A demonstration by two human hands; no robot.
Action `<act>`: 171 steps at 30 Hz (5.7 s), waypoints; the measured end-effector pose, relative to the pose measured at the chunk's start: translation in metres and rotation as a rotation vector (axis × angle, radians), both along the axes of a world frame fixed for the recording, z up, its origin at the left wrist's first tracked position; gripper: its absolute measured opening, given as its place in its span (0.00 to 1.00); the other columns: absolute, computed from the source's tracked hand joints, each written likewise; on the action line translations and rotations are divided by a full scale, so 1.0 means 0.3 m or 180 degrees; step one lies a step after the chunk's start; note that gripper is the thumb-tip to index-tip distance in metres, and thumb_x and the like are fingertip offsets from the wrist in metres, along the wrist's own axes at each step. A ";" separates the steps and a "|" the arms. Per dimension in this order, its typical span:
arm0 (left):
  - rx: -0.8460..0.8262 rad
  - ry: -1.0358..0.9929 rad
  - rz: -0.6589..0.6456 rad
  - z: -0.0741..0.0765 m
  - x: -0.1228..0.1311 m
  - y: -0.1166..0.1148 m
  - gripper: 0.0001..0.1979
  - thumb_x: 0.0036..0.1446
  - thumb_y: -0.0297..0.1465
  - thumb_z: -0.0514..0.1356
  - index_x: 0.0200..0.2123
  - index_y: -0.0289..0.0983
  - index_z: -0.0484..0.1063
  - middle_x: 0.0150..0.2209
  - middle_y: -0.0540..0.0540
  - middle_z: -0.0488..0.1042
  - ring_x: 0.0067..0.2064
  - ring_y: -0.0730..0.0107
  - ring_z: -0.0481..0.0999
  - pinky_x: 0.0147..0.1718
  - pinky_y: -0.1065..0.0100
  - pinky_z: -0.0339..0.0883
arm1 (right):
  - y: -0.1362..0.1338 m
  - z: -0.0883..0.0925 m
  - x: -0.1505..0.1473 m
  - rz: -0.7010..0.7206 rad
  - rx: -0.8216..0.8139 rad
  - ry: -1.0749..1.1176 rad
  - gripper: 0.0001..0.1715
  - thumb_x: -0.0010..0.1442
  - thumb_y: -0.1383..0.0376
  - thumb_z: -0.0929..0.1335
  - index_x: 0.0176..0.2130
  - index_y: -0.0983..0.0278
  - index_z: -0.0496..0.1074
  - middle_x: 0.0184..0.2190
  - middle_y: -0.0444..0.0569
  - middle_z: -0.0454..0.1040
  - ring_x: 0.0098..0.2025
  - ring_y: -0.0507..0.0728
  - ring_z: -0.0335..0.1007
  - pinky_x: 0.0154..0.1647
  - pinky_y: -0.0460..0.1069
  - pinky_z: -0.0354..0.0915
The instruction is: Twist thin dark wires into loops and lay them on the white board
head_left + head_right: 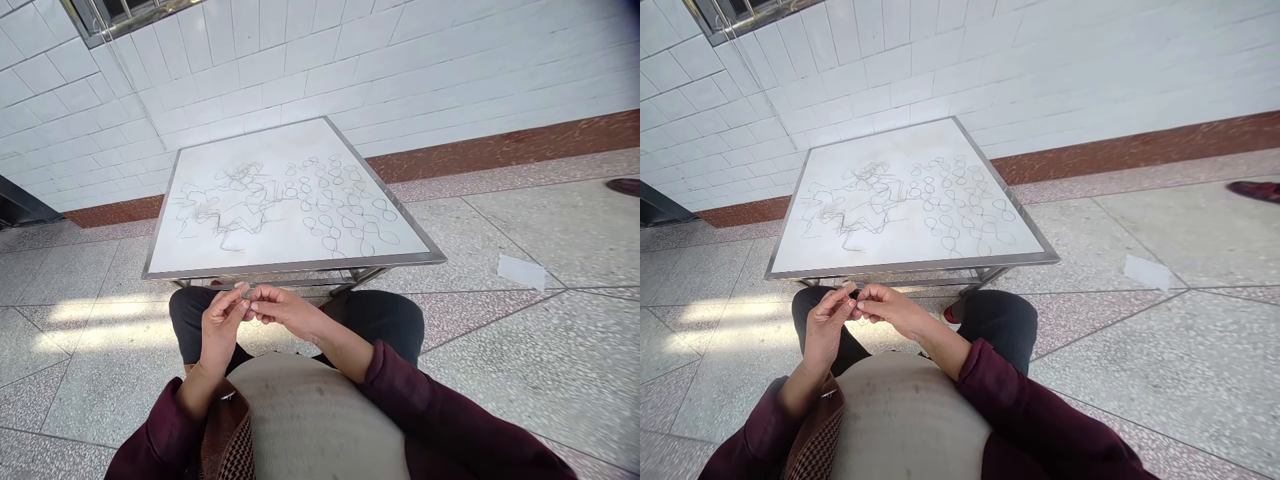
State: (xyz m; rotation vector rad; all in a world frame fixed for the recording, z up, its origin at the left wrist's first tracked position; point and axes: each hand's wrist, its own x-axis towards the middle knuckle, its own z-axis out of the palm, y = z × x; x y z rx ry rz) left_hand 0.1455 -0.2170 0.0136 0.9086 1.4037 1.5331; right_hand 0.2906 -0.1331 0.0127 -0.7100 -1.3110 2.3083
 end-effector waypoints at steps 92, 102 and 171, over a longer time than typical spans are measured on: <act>-0.0339 -0.0785 -0.0137 -0.011 0.052 -0.026 0.26 0.52 0.37 0.69 0.53 0.39 0.71 0.32 0.52 0.71 0.32 0.73 0.74 0.31 0.69 0.73 | -0.057 -0.035 0.039 -0.0484 0.0799 -0.0300 0.17 0.56 0.52 0.71 0.33 0.62 0.71 0.29 0.43 0.71 0.31 0.52 0.63 0.37 0.50 0.62; -0.0279 -0.0910 0.0150 -0.037 0.055 -0.009 0.22 0.49 0.34 0.70 0.48 0.38 0.75 0.30 0.54 0.69 0.30 0.77 0.72 0.32 0.71 0.70 | -0.053 -0.050 0.043 -0.0283 0.0561 -0.0347 0.25 0.58 0.44 0.69 0.36 0.64 0.72 0.32 0.46 0.71 0.34 0.52 0.66 0.39 0.50 0.64; -0.0048 -0.0936 0.0115 -0.063 0.045 0.008 0.22 0.48 0.30 0.71 0.48 0.38 0.74 0.31 0.49 0.79 0.33 0.71 0.76 0.40 0.66 0.69 | -0.055 -0.079 0.009 -0.0998 0.1658 -0.0670 0.10 0.60 0.58 0.67 0.31 0.60 0.68 0.24 0.42 0.69 0.26 0.52 0.62 0.28 0.47 0.59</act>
